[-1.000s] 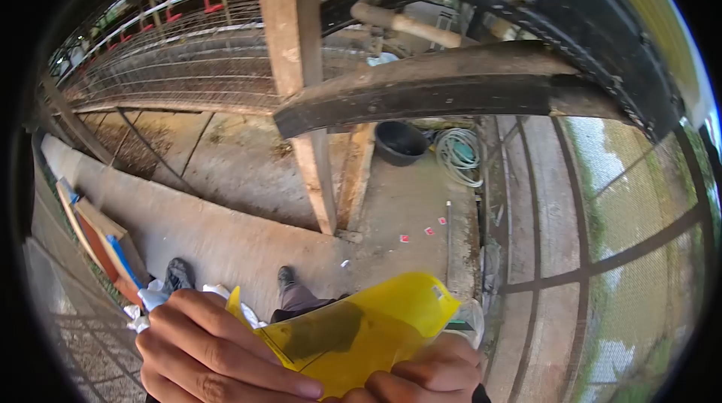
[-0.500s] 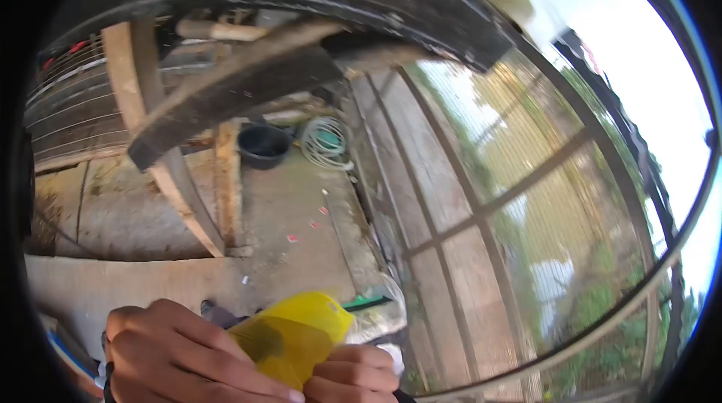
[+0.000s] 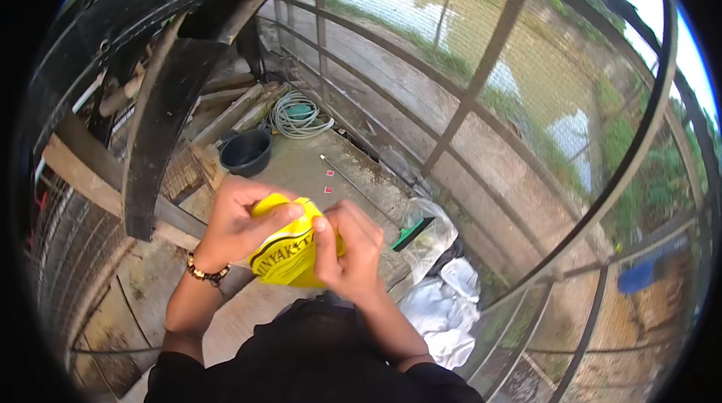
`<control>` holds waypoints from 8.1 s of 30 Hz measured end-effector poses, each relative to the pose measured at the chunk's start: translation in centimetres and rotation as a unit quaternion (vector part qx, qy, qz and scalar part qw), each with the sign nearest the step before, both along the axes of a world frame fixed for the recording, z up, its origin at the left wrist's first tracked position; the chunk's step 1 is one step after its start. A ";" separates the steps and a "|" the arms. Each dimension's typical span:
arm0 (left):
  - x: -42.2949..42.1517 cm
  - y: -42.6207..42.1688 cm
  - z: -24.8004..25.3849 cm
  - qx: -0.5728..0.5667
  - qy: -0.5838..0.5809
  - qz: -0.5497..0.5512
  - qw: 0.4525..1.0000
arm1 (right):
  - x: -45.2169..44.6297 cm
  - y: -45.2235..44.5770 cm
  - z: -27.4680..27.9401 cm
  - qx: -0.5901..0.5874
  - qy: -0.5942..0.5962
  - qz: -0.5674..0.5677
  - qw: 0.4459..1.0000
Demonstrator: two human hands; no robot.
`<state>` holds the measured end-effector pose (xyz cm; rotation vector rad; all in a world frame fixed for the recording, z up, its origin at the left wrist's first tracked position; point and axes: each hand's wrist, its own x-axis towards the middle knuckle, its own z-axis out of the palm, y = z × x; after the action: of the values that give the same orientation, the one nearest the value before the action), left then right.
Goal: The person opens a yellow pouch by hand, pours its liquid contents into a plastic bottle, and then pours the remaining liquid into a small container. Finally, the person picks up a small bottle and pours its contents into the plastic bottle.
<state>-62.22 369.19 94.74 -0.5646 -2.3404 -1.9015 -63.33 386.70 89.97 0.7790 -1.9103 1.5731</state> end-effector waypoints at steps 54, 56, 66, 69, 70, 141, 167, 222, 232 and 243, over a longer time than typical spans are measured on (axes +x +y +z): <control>-37.9 -3.8 -16.4 -0.302 -0.071 -0.149 0.939 | -38.8 -2.4 -22.5 0.101 -0.062 0.325 0.938; -38.8 -5.5 -17.5 -0.242 -0.110 -0.117 0.957 | -41.3 -4.5 -23.1 0.090 -0.032 0.334 0.938; -45.1 -13.7 -22.7 0.032 -0.254 0.055 0.965 | -50.8 -14.2 -25.3 0.077 -0.012 0.324 0.943; -48.6 -15.7 -24.3 0.065 -0.264 0.109 0.956 | -55.1 -16.9 -26.7 0.096 0.010 0.335 0.937; -50.0 -16.5 -24.7 0.068 -0.266 0.126 0.953 | -56.9 -18.1 -27.4 0.104 0.024 0.335 0.936; -140.4 -119.4 -42.6 -0.081 0.280 0.705 0.646 | -150.3 -131.1 -44.1 -0.074 0.006 0.669 0.740; -132.8 -172.4 -41.9 -0.381 -0.018 0.545 0.747 | -150.4 -186.4 -44.8 -0.004 0.053 0.690 0.722; -92.3 -259.4 -57.1 -0.371 -0.236 0.801 0.406 | -125.1 -291.3 -90.8 0.376 -0.467 0.641 0.480; -83.4 -283.3 -53.7 -0.490 -0.281 0.737 0.371 | -93.1 -321.9 -74.0 0.261 -0.282 0.922 -0.047; -67.0 -304.7 -55.9 -0.635 -0.119 0.677 0.353 | -76.4 -336.4 -68.4 0.450 -0.393 0.697 -0.396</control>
<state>-129.23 64.49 38.83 1.3822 -2.1829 0.7395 -139.72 50.31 21.58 -0.5592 -0.2332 0.5100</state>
